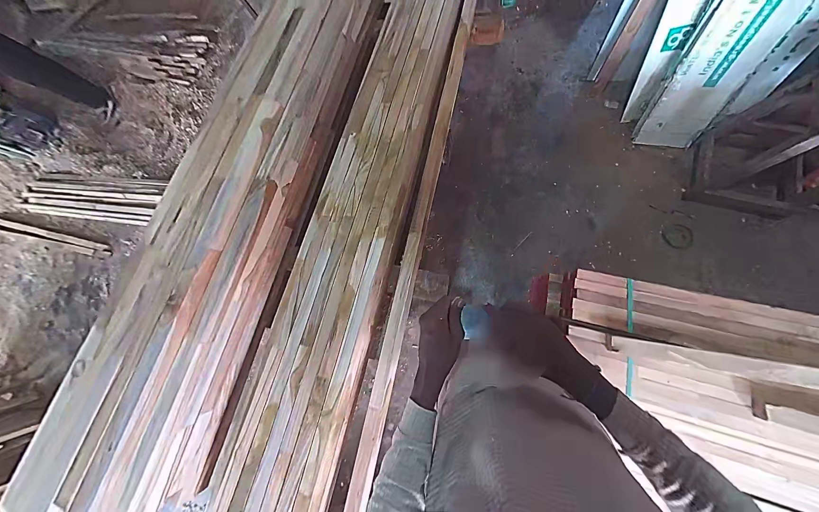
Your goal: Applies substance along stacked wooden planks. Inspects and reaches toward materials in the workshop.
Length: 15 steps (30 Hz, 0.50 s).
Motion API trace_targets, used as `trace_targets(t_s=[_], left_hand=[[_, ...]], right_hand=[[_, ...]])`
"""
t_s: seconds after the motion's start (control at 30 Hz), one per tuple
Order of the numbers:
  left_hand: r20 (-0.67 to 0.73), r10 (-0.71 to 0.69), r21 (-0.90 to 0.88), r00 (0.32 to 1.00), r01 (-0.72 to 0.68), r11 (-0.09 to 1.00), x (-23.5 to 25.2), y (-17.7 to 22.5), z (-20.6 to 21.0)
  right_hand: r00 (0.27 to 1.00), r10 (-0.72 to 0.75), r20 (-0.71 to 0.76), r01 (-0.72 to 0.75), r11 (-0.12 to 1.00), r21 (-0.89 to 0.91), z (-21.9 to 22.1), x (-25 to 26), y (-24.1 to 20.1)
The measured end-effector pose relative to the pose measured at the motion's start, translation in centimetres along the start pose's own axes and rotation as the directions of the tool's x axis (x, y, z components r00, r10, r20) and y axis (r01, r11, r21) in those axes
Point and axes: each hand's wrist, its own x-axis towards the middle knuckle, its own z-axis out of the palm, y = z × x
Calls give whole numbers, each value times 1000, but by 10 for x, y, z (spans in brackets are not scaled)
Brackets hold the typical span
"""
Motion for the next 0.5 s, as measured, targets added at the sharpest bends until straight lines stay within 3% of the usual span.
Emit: trace_targets(t_s=[0.1, 0.23, 0.33, 0.4, 0.5], left_hand=[[73, 14, 103, 997, -21, 994, 36, 3, 12], [155, -34, 127, 987, 14, 992, 86, 14, 11], [248, -81, 71, 965, 66, 995, 136, 26, 34], [329, -115, 21, 937, 115, 993, 178, 37, 57], [426, -127, -94, 896, 184, 978, 251, 57, 87]], right_hand=[[985, 152, -80, -158, 985, -64, -10, -2, 32], [929, 359, -90, -354, 933, 60, -47, 12, 66], [861, 508, -36, -509, 854, -109, -68, 41, 105], [879, 470, -83, -476, 850, -227, -76, 70, 142], [940, 302, -162, -338, 894, -295, -98, 127, 186]])
